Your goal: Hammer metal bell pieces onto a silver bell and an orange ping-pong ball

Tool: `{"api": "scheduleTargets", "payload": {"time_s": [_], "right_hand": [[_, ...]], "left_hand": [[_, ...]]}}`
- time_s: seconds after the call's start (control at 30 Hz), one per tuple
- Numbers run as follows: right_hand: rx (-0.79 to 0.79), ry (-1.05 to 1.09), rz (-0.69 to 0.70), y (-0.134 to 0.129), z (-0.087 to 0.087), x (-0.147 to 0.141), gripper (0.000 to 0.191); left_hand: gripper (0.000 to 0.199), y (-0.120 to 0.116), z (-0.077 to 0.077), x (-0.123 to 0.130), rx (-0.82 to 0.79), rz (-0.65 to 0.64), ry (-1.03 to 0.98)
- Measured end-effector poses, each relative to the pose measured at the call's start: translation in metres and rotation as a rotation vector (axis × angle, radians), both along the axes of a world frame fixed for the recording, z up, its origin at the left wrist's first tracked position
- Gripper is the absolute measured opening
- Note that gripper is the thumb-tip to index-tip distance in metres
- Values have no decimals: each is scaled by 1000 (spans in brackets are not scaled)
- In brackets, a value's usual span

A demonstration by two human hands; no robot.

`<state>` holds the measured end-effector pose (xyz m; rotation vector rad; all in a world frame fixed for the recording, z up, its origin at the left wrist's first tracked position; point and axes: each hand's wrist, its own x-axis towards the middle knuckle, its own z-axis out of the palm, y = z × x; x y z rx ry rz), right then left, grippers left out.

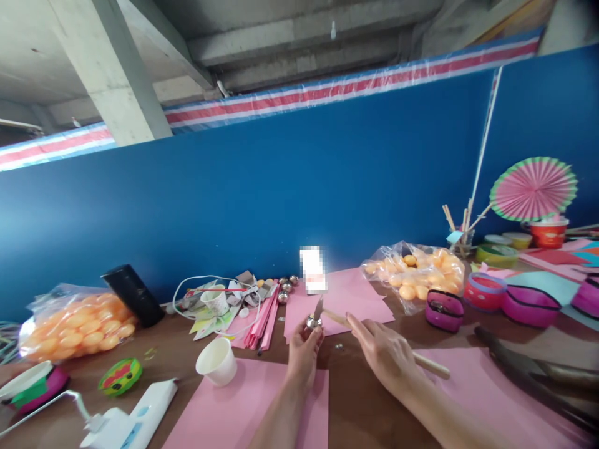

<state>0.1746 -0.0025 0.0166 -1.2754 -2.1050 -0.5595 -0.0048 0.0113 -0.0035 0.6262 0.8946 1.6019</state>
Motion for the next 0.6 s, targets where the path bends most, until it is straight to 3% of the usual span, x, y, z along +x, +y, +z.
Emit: {"api": "scheduleTargets", "payload": {"time_s": [0.2, 0.6], "right_hand": [[30, 48, 14, -1, 3, -1, 33], [28, 25, -25, 3, -3, 1, 35]], "left_hand": [[31, -2, 4, 1, -3, 6, -5], [40, -3, 7, 1, -14, -11, -73]]}}
